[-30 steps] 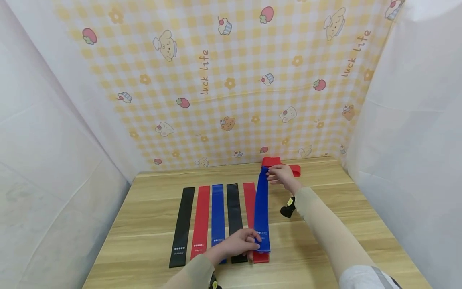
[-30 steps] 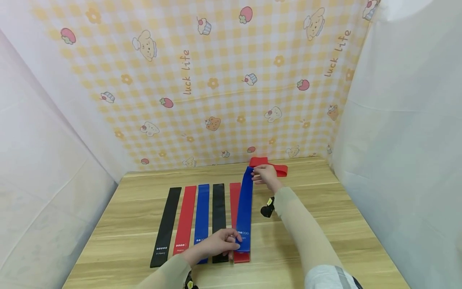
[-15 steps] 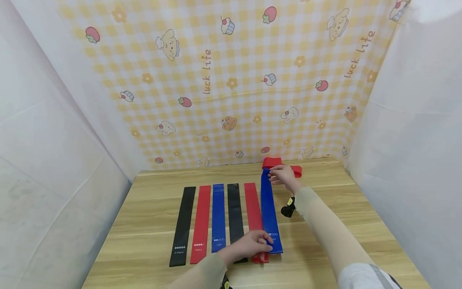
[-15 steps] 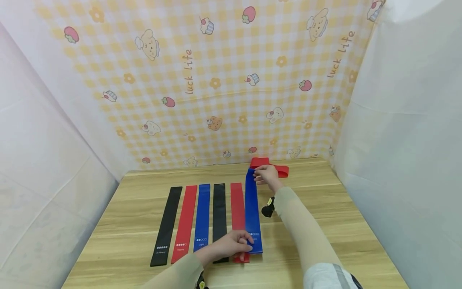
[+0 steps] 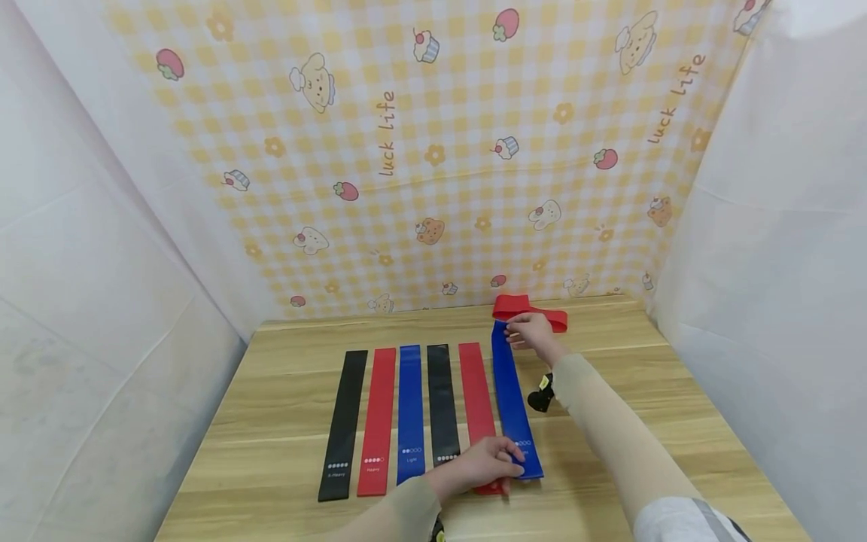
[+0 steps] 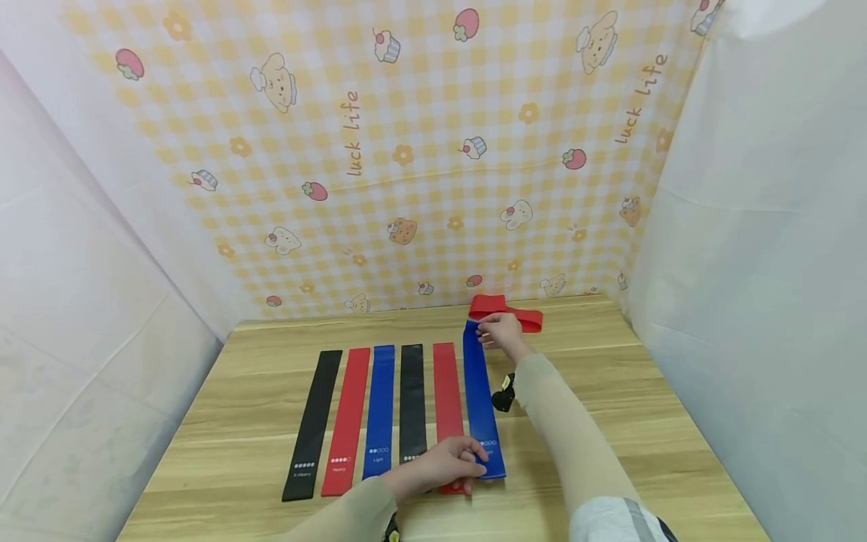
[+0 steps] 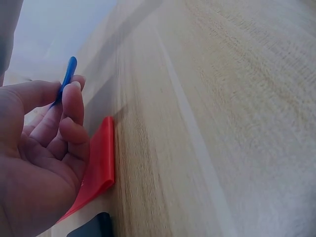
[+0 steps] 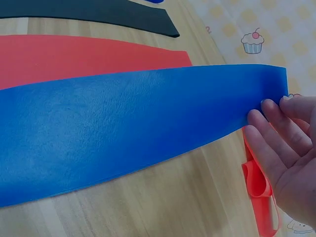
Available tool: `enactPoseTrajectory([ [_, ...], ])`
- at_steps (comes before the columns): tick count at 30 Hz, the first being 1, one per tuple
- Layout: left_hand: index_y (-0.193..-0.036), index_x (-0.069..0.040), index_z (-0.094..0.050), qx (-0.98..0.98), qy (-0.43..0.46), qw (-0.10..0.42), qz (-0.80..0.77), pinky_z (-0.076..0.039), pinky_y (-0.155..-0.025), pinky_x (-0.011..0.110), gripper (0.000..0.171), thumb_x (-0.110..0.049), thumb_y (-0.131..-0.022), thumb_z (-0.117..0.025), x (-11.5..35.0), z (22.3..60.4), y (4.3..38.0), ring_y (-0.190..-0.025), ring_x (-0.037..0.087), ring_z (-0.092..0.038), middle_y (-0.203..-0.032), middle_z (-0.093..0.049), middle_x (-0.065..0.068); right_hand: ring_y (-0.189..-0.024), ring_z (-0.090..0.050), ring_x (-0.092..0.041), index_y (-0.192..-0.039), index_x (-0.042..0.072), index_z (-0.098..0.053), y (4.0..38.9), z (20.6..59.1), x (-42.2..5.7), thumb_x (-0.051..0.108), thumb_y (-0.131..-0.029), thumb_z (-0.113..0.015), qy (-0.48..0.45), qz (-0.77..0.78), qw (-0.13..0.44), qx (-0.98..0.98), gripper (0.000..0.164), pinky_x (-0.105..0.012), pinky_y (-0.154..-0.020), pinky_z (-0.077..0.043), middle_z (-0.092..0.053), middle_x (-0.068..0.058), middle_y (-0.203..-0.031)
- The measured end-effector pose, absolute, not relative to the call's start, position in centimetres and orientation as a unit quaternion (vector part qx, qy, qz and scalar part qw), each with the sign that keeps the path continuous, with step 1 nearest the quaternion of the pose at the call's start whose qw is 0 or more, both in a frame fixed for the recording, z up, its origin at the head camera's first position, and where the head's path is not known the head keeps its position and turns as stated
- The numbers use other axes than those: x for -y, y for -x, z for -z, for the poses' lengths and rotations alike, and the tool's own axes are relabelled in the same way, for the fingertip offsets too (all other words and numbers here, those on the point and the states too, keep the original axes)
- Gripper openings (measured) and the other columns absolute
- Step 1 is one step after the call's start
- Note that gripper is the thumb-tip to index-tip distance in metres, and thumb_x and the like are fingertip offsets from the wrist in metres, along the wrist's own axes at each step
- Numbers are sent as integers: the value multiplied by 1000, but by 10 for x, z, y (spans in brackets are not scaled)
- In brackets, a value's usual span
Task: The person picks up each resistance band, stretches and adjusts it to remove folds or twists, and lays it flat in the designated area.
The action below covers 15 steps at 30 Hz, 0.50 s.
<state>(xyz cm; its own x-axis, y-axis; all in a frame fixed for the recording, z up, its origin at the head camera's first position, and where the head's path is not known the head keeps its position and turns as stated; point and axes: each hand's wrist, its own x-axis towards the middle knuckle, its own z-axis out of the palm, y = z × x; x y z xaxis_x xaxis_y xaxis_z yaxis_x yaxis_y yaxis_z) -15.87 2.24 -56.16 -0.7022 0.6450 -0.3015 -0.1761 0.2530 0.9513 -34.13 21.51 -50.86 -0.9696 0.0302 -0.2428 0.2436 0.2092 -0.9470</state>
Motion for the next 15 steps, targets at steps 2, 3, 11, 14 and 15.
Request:
enactPoseTrajectory([
  [2,-97,-12,-63,-712,-160,352,-586,-36,-42,19,8,-9,-91,-67,-23,563,159,-45,10,-51,-59,-60,3,-97,-67,-39,-118,-8,-61,341,509,-215,8,-98,-55,-90,621,86,-774,26,-50,-84,-53,-67,-26,-105],
  [3,-97,-12,-64,-712,-156,355,-585,-36,-41,19,8,-9,-91,-67,-23,563,159,-44,10,-50,-59,-60,3,-96,-67,-39,-118,-8,-61,341,510,-215,8,-98,-55,-91,621,87,-774,26,-50,-84,-53,-67,-25,-105],
  [11,-96,-11,-63,-708,-139,372,-584,-39,-37,18,7,-7,-91,-66,-24,564,160,-41,8,-50,-72,-70,7,-95,-68,-36,-117,-8,-60,340,514,-216,9,-99,-55,-88,616,91,-778,26,-49,-85,-52,-68,-24,-105],
  [14,-97,-11,-63,-707,-136,375,-584,-40,-37,18,7,-7,-92,-65,-25,566,161,-42,8,-52,-76,-71,7,-96,-67,-37,-118,-9,-60,340,514,-217,8,-99,-55,-83,615,93,-779,26,-49,-85,-53,-67,-25,-106],
  [15,-96,-11,-63,-707,-134,377,-584,-41,-38,18,7,-7,-92,-65,-25,566,161,-42,8,-52,-77,-72,7,-96,-67,-37,-119,-10,-59,340,514,-217,8,-99,-54,-79,613,95,-781,27,-49,-84,-53,-66,-26,-107],
])
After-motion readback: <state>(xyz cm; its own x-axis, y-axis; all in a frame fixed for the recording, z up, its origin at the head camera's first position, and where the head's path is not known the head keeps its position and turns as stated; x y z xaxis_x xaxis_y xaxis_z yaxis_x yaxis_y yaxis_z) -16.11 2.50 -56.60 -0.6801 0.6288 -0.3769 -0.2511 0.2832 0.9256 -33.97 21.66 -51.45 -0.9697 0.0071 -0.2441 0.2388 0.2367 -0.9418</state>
